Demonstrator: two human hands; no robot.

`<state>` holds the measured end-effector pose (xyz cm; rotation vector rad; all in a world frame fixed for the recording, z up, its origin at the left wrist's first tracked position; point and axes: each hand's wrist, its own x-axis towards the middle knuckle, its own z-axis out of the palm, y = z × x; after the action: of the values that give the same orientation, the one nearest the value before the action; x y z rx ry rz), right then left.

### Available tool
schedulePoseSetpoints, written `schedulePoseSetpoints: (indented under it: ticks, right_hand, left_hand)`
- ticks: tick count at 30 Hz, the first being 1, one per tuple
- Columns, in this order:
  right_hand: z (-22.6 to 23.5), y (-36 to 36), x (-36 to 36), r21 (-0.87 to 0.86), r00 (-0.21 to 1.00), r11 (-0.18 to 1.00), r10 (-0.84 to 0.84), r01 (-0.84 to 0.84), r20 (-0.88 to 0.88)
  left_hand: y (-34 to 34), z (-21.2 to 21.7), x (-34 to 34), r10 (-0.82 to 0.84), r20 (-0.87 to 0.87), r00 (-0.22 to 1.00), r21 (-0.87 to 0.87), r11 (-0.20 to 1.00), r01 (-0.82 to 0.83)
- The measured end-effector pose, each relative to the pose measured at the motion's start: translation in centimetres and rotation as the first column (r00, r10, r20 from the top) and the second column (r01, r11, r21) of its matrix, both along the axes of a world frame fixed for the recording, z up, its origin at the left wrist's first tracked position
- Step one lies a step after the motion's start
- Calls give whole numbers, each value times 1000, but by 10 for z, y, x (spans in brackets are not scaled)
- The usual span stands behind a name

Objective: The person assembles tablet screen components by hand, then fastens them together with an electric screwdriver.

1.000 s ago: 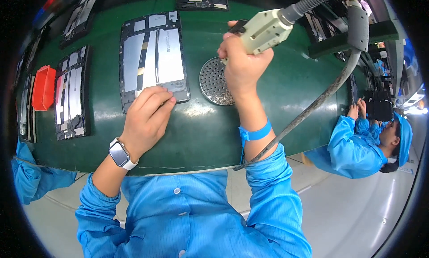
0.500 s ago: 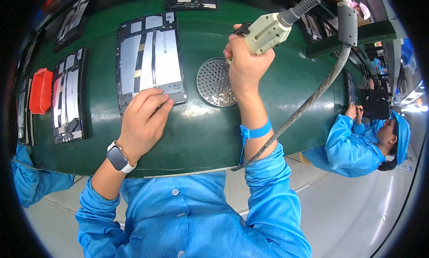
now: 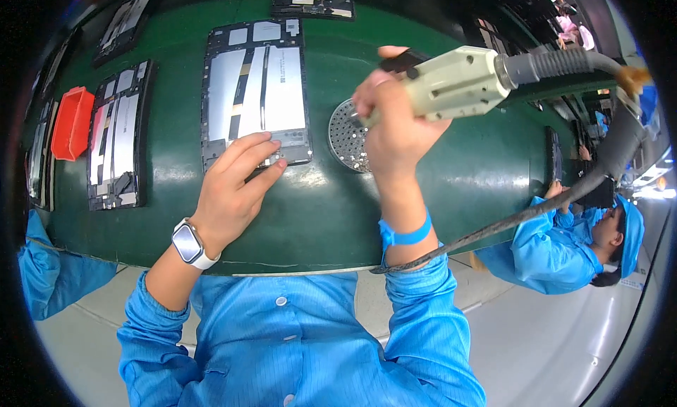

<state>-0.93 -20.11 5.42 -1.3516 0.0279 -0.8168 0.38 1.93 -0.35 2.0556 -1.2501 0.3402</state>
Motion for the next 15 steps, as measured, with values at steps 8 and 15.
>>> schedulePoseSetpoints:
  ticks: [8, 15]
  right_hand:
    - [-20, 61, -4, 53, 966, 974, 226, -221, -124]
    - [-19, 66, -4, 114, 953, 958, 277, -264, -123]
  left_hand:
    - [2, -3, 4, 2, -11, 1000, -14, 1000, -2]
    - [-1, -3, 2, -2, -79, 997, -73, 997, -4]
